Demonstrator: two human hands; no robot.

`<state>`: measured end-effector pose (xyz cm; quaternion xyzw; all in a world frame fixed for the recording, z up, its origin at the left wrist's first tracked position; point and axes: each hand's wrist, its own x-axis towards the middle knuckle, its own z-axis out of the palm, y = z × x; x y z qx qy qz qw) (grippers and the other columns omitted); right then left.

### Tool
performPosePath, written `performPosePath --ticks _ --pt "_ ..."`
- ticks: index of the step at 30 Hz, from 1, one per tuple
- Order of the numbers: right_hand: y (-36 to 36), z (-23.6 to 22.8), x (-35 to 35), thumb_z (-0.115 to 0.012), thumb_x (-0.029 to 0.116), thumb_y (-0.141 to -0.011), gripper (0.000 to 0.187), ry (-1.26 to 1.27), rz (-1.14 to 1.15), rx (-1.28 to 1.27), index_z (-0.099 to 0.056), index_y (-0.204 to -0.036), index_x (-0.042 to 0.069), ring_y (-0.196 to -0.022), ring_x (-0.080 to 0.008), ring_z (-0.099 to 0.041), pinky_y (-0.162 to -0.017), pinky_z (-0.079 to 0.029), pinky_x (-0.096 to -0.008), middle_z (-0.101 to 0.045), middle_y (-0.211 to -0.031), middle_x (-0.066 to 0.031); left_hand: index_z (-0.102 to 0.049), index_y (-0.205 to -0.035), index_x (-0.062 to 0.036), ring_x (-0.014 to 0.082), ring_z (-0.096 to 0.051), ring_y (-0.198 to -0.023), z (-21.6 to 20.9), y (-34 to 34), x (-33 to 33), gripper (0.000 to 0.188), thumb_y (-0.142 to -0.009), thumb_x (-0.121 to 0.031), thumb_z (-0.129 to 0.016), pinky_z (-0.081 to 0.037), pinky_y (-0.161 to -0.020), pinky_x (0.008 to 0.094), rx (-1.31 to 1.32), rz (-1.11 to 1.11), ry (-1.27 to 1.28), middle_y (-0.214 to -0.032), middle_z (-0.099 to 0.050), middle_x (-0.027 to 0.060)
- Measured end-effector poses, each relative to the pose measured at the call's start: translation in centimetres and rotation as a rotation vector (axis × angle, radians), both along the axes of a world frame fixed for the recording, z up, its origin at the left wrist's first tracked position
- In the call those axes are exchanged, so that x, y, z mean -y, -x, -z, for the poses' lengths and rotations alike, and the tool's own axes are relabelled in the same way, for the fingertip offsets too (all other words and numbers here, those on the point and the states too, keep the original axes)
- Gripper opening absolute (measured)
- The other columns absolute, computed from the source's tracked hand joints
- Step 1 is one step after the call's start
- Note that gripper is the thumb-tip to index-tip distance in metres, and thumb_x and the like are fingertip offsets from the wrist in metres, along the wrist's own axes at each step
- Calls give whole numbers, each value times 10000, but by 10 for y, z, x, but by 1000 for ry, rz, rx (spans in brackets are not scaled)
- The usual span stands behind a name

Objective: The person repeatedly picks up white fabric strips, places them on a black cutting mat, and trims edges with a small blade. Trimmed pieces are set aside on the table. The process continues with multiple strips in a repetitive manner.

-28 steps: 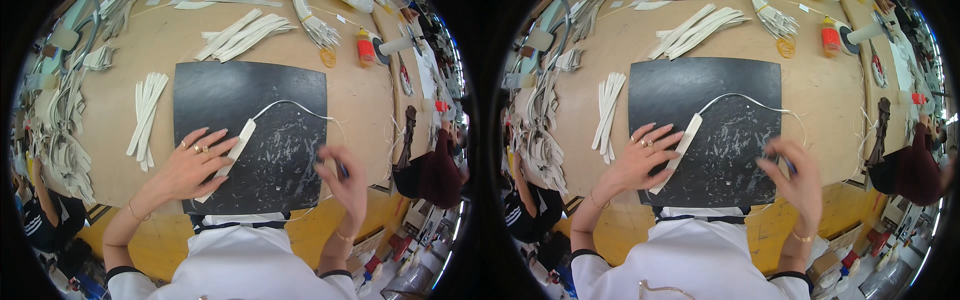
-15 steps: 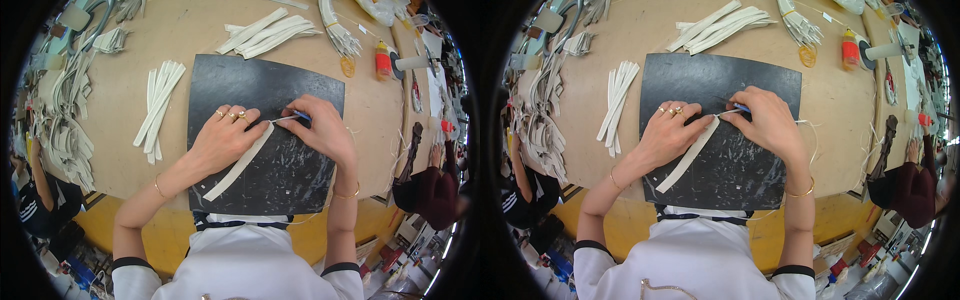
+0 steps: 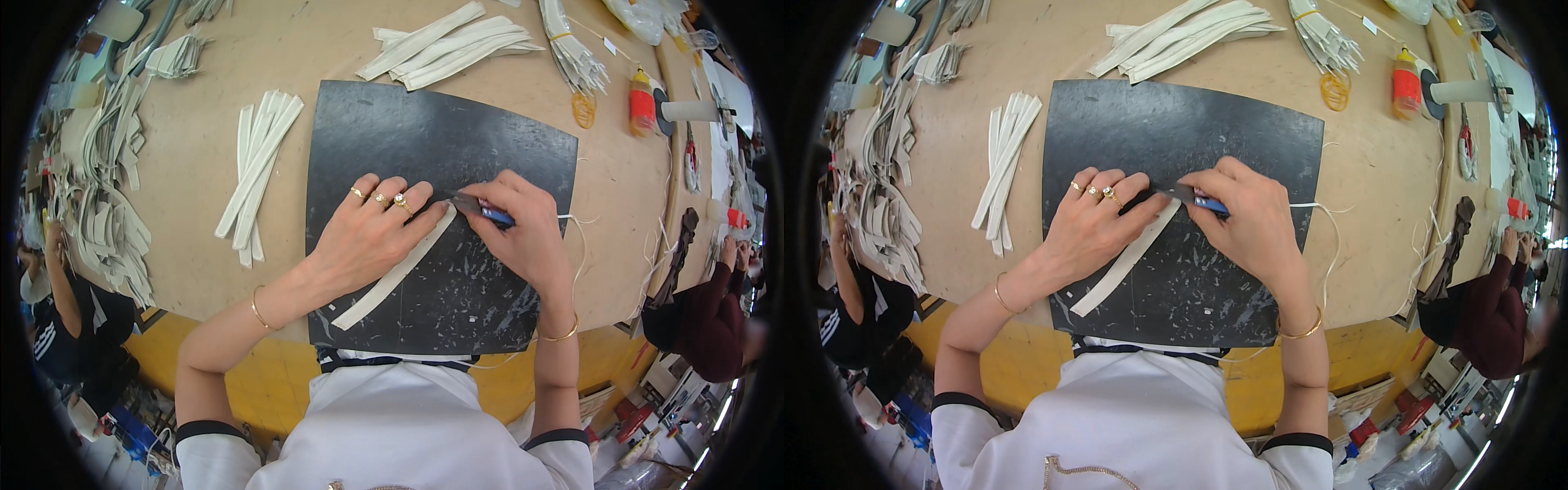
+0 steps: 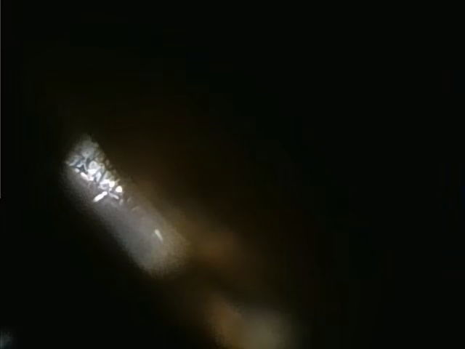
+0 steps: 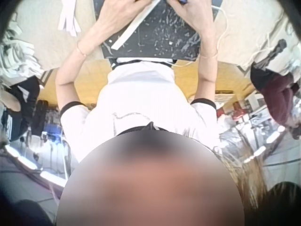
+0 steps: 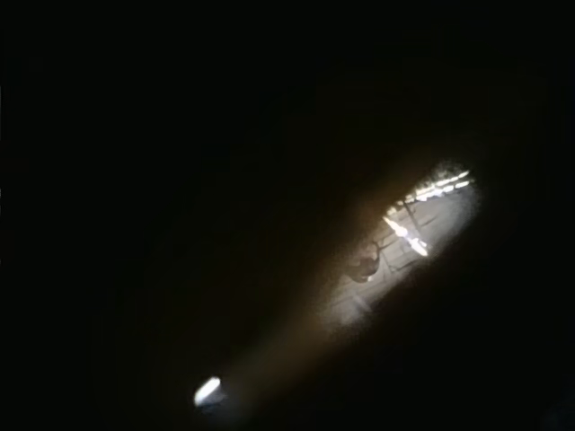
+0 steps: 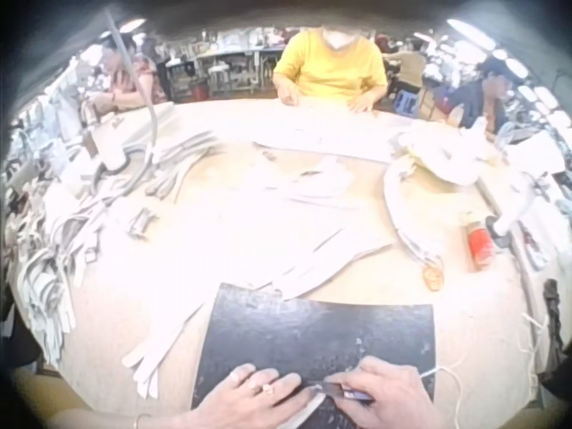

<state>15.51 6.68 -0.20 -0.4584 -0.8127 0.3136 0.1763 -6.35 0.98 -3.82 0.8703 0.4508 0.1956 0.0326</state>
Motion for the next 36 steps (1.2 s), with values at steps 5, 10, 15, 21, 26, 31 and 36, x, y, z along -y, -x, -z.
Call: performPosePath --ticks 5,10,15,21,26,31,36 --pt "-11 10 19 -782 102 -697 355 -257 -106 137 -731 -1041 177 -596 -175 -546 -556 -440 -302 -554 -771 2 -678 -1139 -158 202 -539 -999 0 0 -2 340 -802 -188 -702 -426 -884 382 17 -3 5 -1108 -544 22" --pt "-10 25 36 -789 107 -681 407 -308 -11 103 -732 -1072 205 -569 -146 -497 -539 -417 -289 -554 -786 32 -671 -1153 -165 203 -539 -1008 1 1 -1 361 -796 -198 -715 -425 -896 390 26 -6 8 -1118 -543 22" --pt "-4 25 41 -771 78 -694 420 -313 34 68 -740 -1099 187 -561 -127 -485 -535 -387 -279 -546 -747 35 -665 -1151 -154 208 -547 -1043 0 1 0 301 -854 -199 -649 -427 -927 403 39 -9 48 -1148 -545 31" --pt "-5 15 42 -759 59 -707 427 -411 -30 213 -745 -1121 165 -541 -111 -450 -534 -333 -278 -469 -656 35 -667 -1147 -149 211 -548 -1047 2 1 -1 309 -844 -207 -666 -426 -933 405 44 -11 50 -1160 -547 29" --pt "-5 17 40 -787 144 -715 448 -449 -77 230 -725 -1158 169 -552 -99 -440 -543 -311 -284 -411 -661 36 -660 -1159 -150 215 -552 -1048 2 1 0 337 -830 -217 -685 -429 -935 410 59 -15 69 -1164 -549 29" --pt "-5 15 40 -795 162 -710 473 -453 -101 273 -714 -1176 175 -556 -102 -451 -555 -320 -285 -403 -665 35 -655 -1166 -147 216 -553 -1048 2 1 -1 346 -828 -214 -687 -430 -931 409 51 -9 72 -1165 -549 31" --pt "-3 11 38 -803 178 -693 482 -439 -107 305 -711 -1166 174 -559 -102 -465 -557 -327 -281 -415 -673 35 -655 -1161 -141 217 -551 -1038 2 1 -1 341 -828 -207 -683 -429 -922 408 52 -4 60 -1152 -551 34"
